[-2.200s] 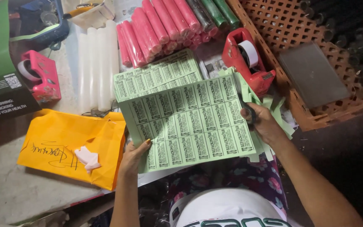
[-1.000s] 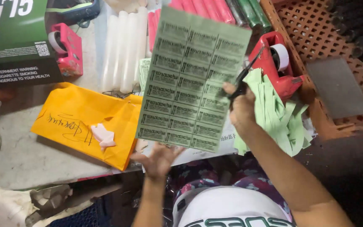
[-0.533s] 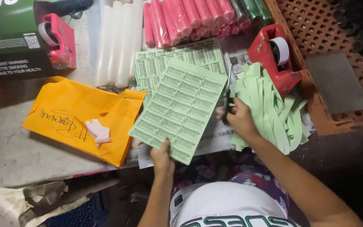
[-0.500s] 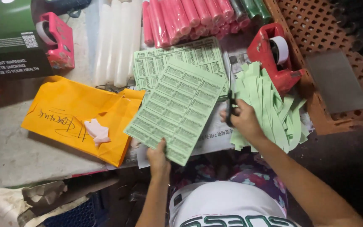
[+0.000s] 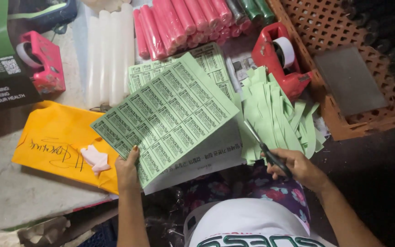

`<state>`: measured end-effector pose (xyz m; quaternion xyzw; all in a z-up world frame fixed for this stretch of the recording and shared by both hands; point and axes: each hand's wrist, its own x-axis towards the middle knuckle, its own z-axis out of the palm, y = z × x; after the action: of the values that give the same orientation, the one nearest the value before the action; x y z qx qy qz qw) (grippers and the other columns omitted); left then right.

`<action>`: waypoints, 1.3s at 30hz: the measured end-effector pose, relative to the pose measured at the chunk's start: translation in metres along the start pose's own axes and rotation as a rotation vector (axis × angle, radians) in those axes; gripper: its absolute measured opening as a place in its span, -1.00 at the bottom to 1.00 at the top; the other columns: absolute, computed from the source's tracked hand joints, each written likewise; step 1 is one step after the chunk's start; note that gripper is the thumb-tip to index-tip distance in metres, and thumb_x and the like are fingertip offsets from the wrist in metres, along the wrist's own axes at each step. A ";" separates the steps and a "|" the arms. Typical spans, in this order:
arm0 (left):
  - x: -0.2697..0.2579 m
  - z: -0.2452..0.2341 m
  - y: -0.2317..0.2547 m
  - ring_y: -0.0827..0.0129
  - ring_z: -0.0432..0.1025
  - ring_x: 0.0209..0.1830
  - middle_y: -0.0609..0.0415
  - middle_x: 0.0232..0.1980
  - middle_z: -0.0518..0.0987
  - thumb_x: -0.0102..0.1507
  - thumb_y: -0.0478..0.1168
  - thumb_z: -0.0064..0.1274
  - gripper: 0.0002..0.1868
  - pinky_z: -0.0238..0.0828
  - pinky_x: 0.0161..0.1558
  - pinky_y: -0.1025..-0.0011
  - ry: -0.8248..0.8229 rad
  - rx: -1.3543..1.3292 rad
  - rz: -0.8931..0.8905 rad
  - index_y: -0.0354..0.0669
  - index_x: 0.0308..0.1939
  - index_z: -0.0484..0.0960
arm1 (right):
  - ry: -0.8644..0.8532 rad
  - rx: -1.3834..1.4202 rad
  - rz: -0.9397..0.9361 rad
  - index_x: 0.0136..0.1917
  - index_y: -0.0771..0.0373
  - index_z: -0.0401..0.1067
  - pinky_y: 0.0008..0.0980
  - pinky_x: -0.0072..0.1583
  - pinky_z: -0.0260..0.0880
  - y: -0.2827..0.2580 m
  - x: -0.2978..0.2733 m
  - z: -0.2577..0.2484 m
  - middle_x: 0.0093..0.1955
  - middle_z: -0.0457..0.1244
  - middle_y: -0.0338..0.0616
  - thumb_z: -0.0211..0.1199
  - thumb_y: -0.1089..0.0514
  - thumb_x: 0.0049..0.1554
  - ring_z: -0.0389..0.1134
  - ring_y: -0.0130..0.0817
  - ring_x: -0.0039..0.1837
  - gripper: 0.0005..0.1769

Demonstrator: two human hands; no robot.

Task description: Cutting sheets of printed green labels into strips using scissors at a workbench.

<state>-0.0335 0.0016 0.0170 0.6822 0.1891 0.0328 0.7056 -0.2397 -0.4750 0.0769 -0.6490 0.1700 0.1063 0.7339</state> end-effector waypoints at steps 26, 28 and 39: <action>-0.038 0.090 0.084 0.66 0.31 -0.55 0.17 -0.51 0.47 0.26 -0.32 0.26 -0.84 0.38 -0.36 0.56 -0.346 -0.082 0.089 -0.12 -0.38 0.60 | -0.018 0.169 -0.206 0.16 0.55 0.46 -0.24 -0.24 0.51 -0.017 0.000 -0.001 -0.30 0.38 0.25 0.39 0.16 0.06 0.46 -0.17 -0.33 -0.51; -0.048 0.098 0.093 0.68 0.23 -0.58 0.19 -0.56 0.41 0.26 -0.33 0.27 -0.77 0.29 -0.38 0.60 -0.357 -0.091 0.111 -0.10 -0.43 0.53 | -0.002 0.147 -0.228 0.13 0.54 0.48 -0.29 -0.28 0.49 -0.010 -0.001 0.001 -0.31 0.37 0.21 0.38 0.23 0.06 0.45 -0.20 -0.35 -0.59; -0.070 0.116 0.128 0.64 0.28 -0.40 0.22 -0.42 0.48 0.23 -0.37 0.24 -0.90 0.32 -0.23 0.52 -0.447 -0.047 0.150 -0.10 -0.32 0.63 | -0.001 0.224 -0.237 0.11 0.52 0.45 -0.33 -0.33 0.46 -0.015 0.000 0.002 -0.27 0.39 0.24 0.42 0.13 0.05 0.46 -0.19 -0.32 -0.53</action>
<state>-0.0349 -0.1210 0.1574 0.6682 -0.0239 -0.0622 0.7410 -0.2337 -0.4751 0.0905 -0.5784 0.1029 -0.0003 0.8092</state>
